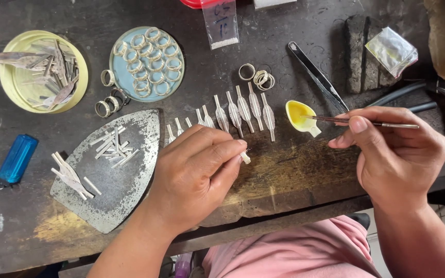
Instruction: Applying adhesive or solder paste to small ring components using a precision tool at a jewelry workbench.
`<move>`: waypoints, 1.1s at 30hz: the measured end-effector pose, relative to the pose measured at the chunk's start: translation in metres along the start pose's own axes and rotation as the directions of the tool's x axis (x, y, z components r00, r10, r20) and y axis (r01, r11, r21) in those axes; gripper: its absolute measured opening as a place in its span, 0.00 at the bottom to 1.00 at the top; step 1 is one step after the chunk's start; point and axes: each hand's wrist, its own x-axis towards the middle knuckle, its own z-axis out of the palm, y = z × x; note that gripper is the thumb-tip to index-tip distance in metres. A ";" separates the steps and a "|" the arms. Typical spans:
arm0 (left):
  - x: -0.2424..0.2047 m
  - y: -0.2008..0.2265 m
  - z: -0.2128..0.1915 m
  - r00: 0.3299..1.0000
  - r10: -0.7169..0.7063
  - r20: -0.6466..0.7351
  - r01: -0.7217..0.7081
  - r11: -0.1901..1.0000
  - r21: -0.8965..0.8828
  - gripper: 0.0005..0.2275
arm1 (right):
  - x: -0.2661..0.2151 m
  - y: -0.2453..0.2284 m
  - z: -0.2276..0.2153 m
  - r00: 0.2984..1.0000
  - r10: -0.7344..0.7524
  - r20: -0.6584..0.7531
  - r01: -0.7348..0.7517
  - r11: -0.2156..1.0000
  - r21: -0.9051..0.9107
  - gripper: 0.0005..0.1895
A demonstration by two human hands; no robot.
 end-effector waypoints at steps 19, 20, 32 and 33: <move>-0.009 -0.005 0.003 0.999 0.043 0.009 -0.043 0.996 -0.072 0.06 | -0.025 -0.009 0.020 0.953 0.133 0.271 -0.255 0.834 0.489 0.08; -0.009 -0.005 0.003 0.999 0.046 0.012 -0.045 0.996 -0.083 0.06 | -0.026 -0.010 0.021 0.954 0.138 0.267 -0.256 0.841 0.478 0.08; -0.008 -0.003 0.003 0.999 0.040 0.036 -0.036 0.994 -0.100 0.06 | -0.027 -0.011 0.024 0.954 0.153 0.259 -0.247 0.888 0.387 0.08; -0.008 -0.003 0.003 0.998 0.045 0.033 -0.042 0.995 -0.090 0.06 | -0.027 -0.011 0.024 0.953 0.151 0.262 -0.246 0.890 0.384 0.08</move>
